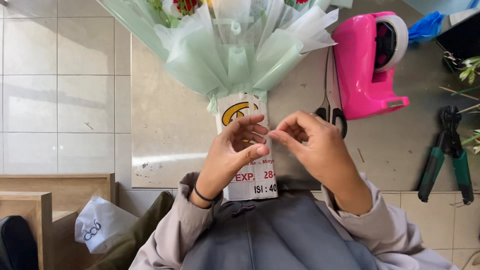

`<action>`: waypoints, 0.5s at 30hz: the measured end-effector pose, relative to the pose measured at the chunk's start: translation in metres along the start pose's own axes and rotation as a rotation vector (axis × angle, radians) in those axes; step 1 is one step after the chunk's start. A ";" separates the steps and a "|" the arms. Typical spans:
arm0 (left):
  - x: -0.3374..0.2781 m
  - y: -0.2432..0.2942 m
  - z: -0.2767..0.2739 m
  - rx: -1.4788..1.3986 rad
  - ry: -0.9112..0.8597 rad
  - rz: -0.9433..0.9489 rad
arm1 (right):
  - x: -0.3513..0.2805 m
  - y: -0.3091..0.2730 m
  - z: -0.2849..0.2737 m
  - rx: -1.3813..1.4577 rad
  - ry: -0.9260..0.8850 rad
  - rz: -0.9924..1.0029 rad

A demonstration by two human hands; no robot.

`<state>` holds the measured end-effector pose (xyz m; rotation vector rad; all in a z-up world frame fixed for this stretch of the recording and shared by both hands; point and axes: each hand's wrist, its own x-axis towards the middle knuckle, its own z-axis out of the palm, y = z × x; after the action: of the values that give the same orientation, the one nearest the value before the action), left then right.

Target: The person wraps a flower bouquet by cutting small strips of tissue paper using shears and taping them around the base of the stems.

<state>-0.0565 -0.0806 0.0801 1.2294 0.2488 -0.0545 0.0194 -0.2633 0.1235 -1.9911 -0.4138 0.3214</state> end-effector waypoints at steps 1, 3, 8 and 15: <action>0.005 0.000 -0.003 -0.003 0.007 0.000 | 0.008 0.001 0.009 -0.001 -0.007 -0.001; 0.015 0.000 -0.009 0.097 0.211 -0.010 | 0.024 0.004 0.026 -0.152 0.017 -0.046; 0.033 -0.001 -0.034 0.258 0.301 0.110 | 0.049 0.015 0.058 -0.299 0.110 -0.151; 0.069 -0.035 -0.032 0.911 0.729 0.499 | 0.068 0.026 0.092 -0.588 0.279 -0.315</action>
<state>-0.0007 -0.0556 0.0225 2.1603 0.5756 0.8052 0.0483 -0.1706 0.0571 -2.4437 -0.6869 -0.3119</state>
